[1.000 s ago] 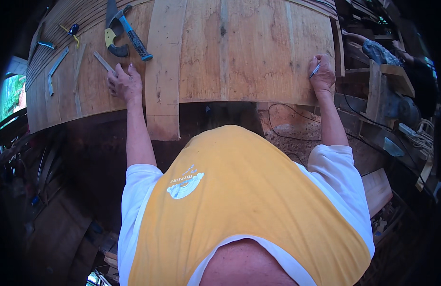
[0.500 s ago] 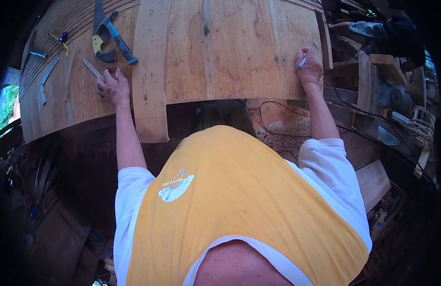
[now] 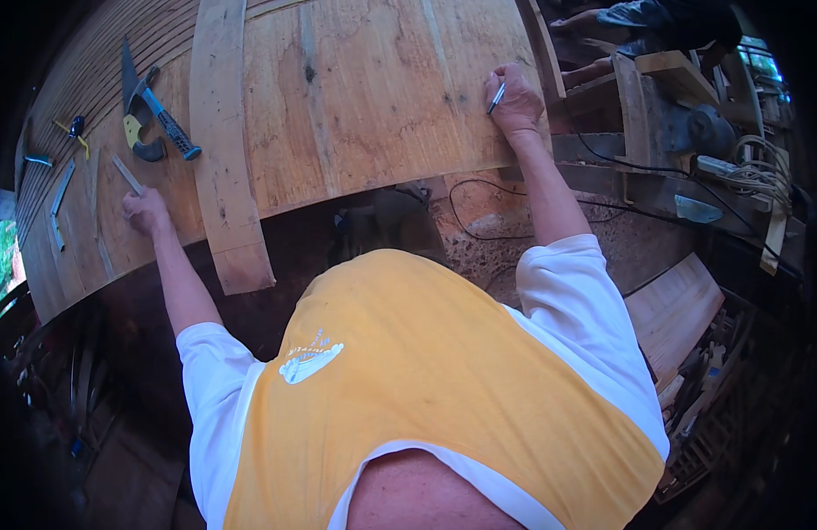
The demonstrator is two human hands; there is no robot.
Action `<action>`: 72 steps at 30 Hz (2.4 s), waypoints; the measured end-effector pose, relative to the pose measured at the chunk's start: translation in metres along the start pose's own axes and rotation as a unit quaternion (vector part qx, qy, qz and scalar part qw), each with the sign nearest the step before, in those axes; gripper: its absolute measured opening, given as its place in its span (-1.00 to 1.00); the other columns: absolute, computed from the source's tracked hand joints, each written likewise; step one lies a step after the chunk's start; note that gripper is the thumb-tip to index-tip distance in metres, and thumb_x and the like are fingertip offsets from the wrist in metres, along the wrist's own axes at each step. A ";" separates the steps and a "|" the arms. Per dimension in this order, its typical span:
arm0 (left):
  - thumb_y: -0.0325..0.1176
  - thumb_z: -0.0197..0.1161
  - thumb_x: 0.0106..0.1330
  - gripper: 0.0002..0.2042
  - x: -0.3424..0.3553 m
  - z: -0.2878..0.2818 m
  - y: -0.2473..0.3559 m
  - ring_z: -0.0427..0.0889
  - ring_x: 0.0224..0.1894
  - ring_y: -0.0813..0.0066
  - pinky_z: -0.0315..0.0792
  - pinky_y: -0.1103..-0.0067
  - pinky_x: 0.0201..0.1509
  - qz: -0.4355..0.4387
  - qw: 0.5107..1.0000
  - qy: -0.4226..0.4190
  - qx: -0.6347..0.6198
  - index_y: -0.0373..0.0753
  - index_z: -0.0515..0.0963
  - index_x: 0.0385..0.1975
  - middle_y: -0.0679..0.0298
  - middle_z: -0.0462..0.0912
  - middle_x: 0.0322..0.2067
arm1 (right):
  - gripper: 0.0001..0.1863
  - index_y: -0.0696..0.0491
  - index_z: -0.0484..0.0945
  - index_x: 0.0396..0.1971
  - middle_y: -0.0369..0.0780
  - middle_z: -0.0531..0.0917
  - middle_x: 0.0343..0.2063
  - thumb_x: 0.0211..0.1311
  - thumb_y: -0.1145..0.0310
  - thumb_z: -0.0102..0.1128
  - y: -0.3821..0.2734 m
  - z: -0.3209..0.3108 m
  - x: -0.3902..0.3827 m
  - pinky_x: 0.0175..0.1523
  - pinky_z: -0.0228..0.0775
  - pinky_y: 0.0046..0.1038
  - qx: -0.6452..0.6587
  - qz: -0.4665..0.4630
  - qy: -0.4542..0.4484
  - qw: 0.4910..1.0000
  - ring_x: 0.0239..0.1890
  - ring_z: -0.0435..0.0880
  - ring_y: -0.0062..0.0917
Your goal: The person marks a wooden board using a wooden stick and a pen, then hammers nails into the wooden board using a hammer.
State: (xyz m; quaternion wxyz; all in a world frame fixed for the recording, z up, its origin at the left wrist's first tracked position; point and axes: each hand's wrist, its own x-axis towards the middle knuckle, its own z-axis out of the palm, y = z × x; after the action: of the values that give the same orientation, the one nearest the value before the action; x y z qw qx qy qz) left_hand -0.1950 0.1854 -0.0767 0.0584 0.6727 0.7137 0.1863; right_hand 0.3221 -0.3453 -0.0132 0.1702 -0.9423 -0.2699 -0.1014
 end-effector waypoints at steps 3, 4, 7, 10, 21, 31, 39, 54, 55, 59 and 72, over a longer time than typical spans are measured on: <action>-0.22 0.26 0.25 -0.65 0.012 0.005 0.022 0.76 -0.06 0.03 0.55 0.25 0.07 0.019 0.994 -0.105 0.023 -0.33 0.69 -0.09 -0.04 0.79 -0.18 | -0.79 -0.15 0.59 -0.19 -0.15 0.76 -0.35 0.32 0.08 0.24 0.011 -0.003 -0.006 -0.23 0.58 -0.08 -0.028 0.010 0.007 1.000 -0.28 0.76 -0.12; -0.22 0.24 0.20 -0.63 0.012 0.008 0.026 0.77 -0.07 0.08 0.55 0.28 0.06 0.053 0.995 -0.071 0.053 -0.34 0.70 -0.10 0.02 0.80 -0.17 | -0.79 -0.16 0.59 -0.19 -0.15 0.76 -0.35 0.32 0.08 0.25 0.013 -0.005 -0.006 -0.23 0.58 -0.08 -0.026 0.015 0.008 1.000 -0.28 0.77 -0.13; -0.30 0.30 0.24 -0.68 0.012 0.008 0.022 0.77 -0.20 0.22 0.57 0.39 -0.07 0.115 0.991 -0.065 -0.016 -0.36 0.70 -0.09 0.10 0.80 -0.25 | -0.80 -0.16 0.58 -0.19 -0.16 0.76 -0.36 0.32 0.08 0.26 0.018 -0.011 -0.009 -0.23 0.58 -0.09 -0.024 0.018 0.010 1.000 -0.29 0.77 -0.13; -0.42 0.37 0.28 -0.71 0.025 -0.022 -0.048 0.69 -0.28 0.51 0.52 0.59 -0.20 -0.013 0.932 -0.081 -0.353 -0.39 0.68 -0.04 0.25 0.74 -0.33 | -0.80 -0.15 0.58 -0.20 -0.16 0.76 -0.36 0.32 0.09 0.27 -0.001 -0.001 0.003 -0.23 0.58 -0.09 0.019 -0.011 0.009 1.000 -0.29 0.77 -0.15; -0.66 0.27 0.20 -0.66 -0.255 -0.113 0.190 0.59 -0.33 0.29 0.51 0.44 -0.23 0.476 0.774 -0.280 -0.312 -0.35 0.59 0.00 0.19 0.54 -0.36 | -0.81 -0.12 0.57 -0.22 -0.20 0.75 -0.31 0.30 0.12 0.28 0.010 -0.009 -0.006 -0.21 0.59 -0.14 -0.001 0.007 -0.002 1.000 -0.26 0.76 -0.19; -0.48 0.30 0.20 -0.65 -0.340 -0.078 0.222 0.49 0.16 0.05 0.35 0.21 0.25 0.618 0.744 -0.174 -0.185 -0.25 0.62 0.02 0.10 0.55 0.07 | -0.83 -0.11 0.56 -0.23 -0.17 0.74 -0.35 0.29 0.18 0.29 0.009 -0.011 -0.005 -0.21 0.58 -0.13 0.009 0.007 0.010 1.000 -0.29 0.76 -0.18; -0.22 0.39 0.25 -0.52 -0.374 -0.065 0.235 0.35 0.40 -0.06 0.19 0.13 0.45 0.615 0.735 -0.199 -0.205 -0.27 0.57 0.15 -0.05 0.41 0.35 | -0.84 -0.13 0.56 -0.23 -0.18 0.73 -0.37 0.28 0.18 0.29 0.010 -0.008 -0.006 -0.24 0.57 -0.12 -0.002 0.020 -0.002 1.000 -0.31 0.76 -0.18; -0.31 0.38 0.24 -0.61 -0.372 -0.062 0.233 0.47 0.28 0.03 0.33 0.18 0.36 0.618 0.716 -0.185 -0.267 -0.27 0.59 0.07 0.05 0.54 0.22 | -0.81 -0.15 0.55 -0.16 -0.15 0.74 -0.35 0.36 0.11 0.22 0.014 -0.008 -0.003 -0.24 0.55 -0.08 -0.029 0.005 -0.006 1.000 -0.29 0.75 -0.13; -0.31 0.38 0.24 -0.61 -0.371 -0.062 0.232 0.47 0.28 0.03 0.33 0.18 0.36 0.615 0.720 -0.187 -0.262 -0.27 0.59 0.07 0.05 0.54 0.22 | -0.81 -0.15 0.55 -0.16 -0.15 0.74 -0.36 0.36 0.11 0.22 0.014 -0.008 -0.003 -0.24 0.55 -0.07 -0.032 0.007 -0.010 0.999 -0.29 0.76 -0.13; -0.42 0.32 0.20 -0.67 -0.370 -0.059 0.227 0.51 0.20 0.07 0.41 0.23 0.27 0.632 0.685 -0.189 -0.310 -0.29 0.58 -0.02 0.10 0.57 0.08 | -0.81 -0.15 0.55 -0.15 -0.15 0.74 -0.36 0.37 0.11 0.21 0.012 -0.008 -0.003 -0.25 0.54 -0.08 -0.037 0.006 -0.026 0.999 -0.29 0.76 -0.13; -0.62 0.28 0.06 -0.61 -0.388 -0.048 0.254 0.53 0.00 0.10 0.48 0.30 0.14 0.645 0.627 -0.245 -0.362 -0.25 0.61 -0.04 0.20 0.57 -0.13 | -0.80 -0.16 0.54 -0.14 -0.15 0.75 -0.35 0.38 0.09 0.18 0.013 -0.006 -0.006 -0.23 0.55 -0.07 -0.053 -0.001 -0.024 0.998 -0.28 0.77 -0.13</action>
State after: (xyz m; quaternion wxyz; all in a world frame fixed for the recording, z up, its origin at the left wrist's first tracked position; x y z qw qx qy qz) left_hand 0.0612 -0.1977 -0.0098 0.3345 0.9067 -0.0683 0.2477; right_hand 0.3241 -0.3608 -0.0128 0.1129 -0.9520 -0.2689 -0.0930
